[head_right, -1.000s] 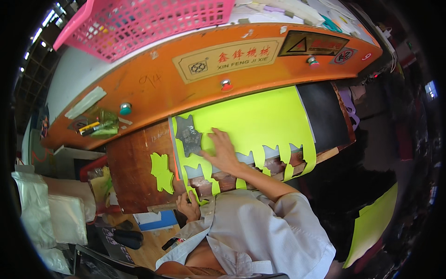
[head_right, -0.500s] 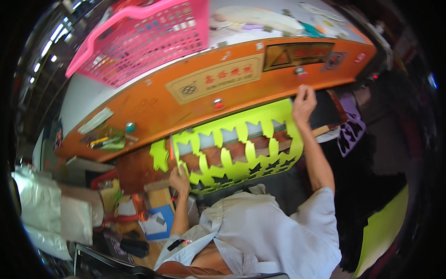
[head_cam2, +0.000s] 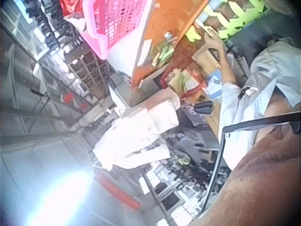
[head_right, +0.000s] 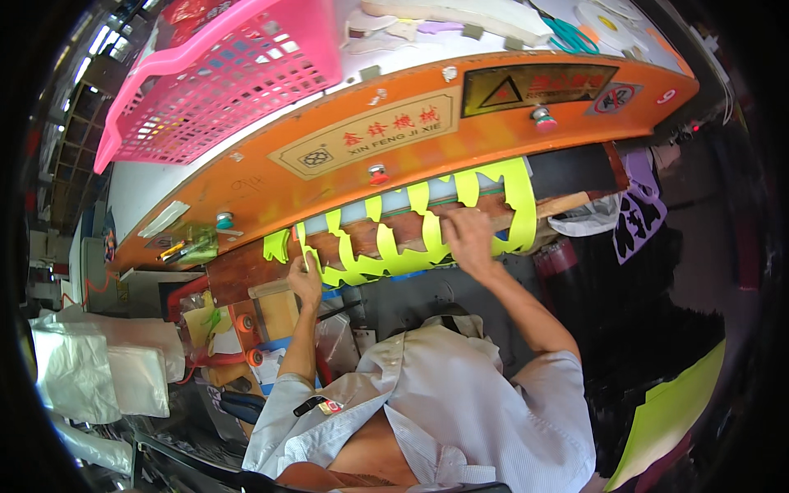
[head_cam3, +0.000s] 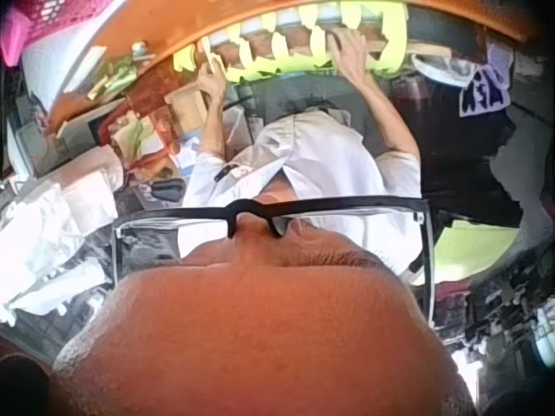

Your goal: The person repeatedly places a dark star-shaped template onto a lime-green adhesive sheet, presses it, and peels away the surrounding material to reveal cut shapes. The person also handles a purple star-shaped piece and sets it aside.

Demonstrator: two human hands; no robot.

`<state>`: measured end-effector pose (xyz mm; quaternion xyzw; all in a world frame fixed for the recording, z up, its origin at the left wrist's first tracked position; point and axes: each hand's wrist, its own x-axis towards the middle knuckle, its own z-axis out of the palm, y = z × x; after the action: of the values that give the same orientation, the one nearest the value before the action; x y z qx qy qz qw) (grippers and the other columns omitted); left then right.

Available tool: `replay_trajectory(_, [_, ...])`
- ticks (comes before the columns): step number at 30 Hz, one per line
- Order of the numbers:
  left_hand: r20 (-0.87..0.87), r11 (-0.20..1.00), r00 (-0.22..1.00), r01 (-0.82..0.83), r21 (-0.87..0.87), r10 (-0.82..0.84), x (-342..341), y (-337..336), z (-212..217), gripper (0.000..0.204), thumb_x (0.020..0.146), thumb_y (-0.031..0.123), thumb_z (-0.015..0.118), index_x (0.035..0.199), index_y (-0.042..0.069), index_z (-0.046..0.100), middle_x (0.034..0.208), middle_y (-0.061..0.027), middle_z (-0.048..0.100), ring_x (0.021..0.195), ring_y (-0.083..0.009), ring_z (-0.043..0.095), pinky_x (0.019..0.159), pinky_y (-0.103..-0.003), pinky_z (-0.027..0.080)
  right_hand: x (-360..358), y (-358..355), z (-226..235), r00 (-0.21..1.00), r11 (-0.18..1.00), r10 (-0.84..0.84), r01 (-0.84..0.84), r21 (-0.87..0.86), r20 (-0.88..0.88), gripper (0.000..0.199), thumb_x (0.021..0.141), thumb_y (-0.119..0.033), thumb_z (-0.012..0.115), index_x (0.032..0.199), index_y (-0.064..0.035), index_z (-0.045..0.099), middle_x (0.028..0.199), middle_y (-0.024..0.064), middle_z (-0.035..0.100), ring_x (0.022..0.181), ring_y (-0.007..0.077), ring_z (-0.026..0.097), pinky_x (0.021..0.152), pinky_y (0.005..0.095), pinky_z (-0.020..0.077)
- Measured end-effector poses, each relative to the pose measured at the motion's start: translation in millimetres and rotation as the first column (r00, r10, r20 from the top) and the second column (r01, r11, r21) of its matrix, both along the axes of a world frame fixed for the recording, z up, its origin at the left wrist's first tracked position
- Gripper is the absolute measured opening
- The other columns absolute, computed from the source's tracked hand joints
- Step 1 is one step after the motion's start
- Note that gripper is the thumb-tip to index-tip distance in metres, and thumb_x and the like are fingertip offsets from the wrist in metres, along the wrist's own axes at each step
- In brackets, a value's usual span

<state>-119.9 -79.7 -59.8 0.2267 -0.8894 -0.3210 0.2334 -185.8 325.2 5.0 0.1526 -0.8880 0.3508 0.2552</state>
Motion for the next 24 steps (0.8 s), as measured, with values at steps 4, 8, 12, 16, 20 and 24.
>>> replay_trajectory(4, [0.027,1.0,1.0,0.007,0.024,-0.008,-4,-4,-1,0.034,0.097,0.033,0.071,0.086,0.001,0.071,0.067,-0.0139,0.06,0.062,-0.0307,0.057,0.062,-0.045,0.044,13,-43,-9,0.999,0.989,0.014,-0.021,0.144,0.052,0.034,0.084,-0.012,0.077,0.115,-0.0012,0.067,0.116,0.0142,0.066,0.109,0.0334,0.06,0.093,0.047,0.0444])
replay_trajectory(8, [0.035,0.999,0.999,0.012,0.052,-0.014,-5,-4,0,0.037,0.098,0.038,0.069,0.091,0.002,0.074,0.073,-0.017,0.067,0.068,-0.034,0.064,0.066,-0.046,0.048,24,-64,-20,0.998,0.976,0.044,-0.033,0.215,-0.046,0.034,0.083,-0.006,0.07,0.117,-0.0005,0.067,0.118,0.0149,0.064,0.115,0.0339,0.058,0.098,0.0482,0.0431])
replay_trajectory(12, [0.065,0.996,0.997,0.024,0.085,-0.03,-7,-4,4,0.044,0.099,0.043,0.065,0.094,0.0,0.074,0.076,-0.0208,0.068,0.073,-0.0395,0.067,0.07,-0.049,0.049,27,-79,-37,0.994,0.974,0.082,-0.065,0.216,-0.072,0.019,0.08,-0.004,0.062,0.097,-0.0001,0.068,0.099,0.0147,0.067,0.111,0.0336,0.062,0.1,0.0473,0.0437])
replay_trajectory(16, [0.114,0.993,0.993,0.011,0.121,-0.025,2,0,3,0.044,0.099,0.041,0.065,0.088,-0.001,0.071,0.072,-0.0211,0.065,0.07,-0.0403,0.064,0.067,-0.051,0.046,40,-82,-48,0.994,0.959,0.103,-0.088,0.27,-0.041,0.007,0.077,-0.004,0.063,0.083,-0.0024,0.066,0.09,0.014,0.066,0.103,0.0334,0.064,0.097,0.0461,0.0446])
replay_trajectory(20, [0.179,0.998,0.984,0.01,0.061,-0.021,38,6,-3,0.04,0.1,0.038,0.065,0.092,0.0,0.073,0.079,-0.0214,0.069,0.073,-0.0389,0.066,0.069,-0.05,0.048,72,-77,-45,0.995,0.972,0.094,-0.101,0.214,0.042,0.012,0.079,-0.002,0.063,0.087,-0.0014,0.071,0.09,0.0146,0.066,0.101,0.0339,0.064,0.09,0.0453,0.0461])
replay_trajectory(24, [0.088,0.94,0.994,0.032,0.338,-0.066,95,17,8,0.027,0.099,0.021,0.067,0.109,-0.003,0.071,0.084,-0.0176,0.071,0.078,-0.0339,0.066,0.079,-0.048,0.052,87,-100,-22,0.992,0.999,-0.047,0.046,0.01,0.12,0.023,0.085,-0.006,0.068,0.106,0.0019,0.07,0.106,0.0199,0.069,0.108,0.0381,0.062,0.095,0.0481,0.0477])
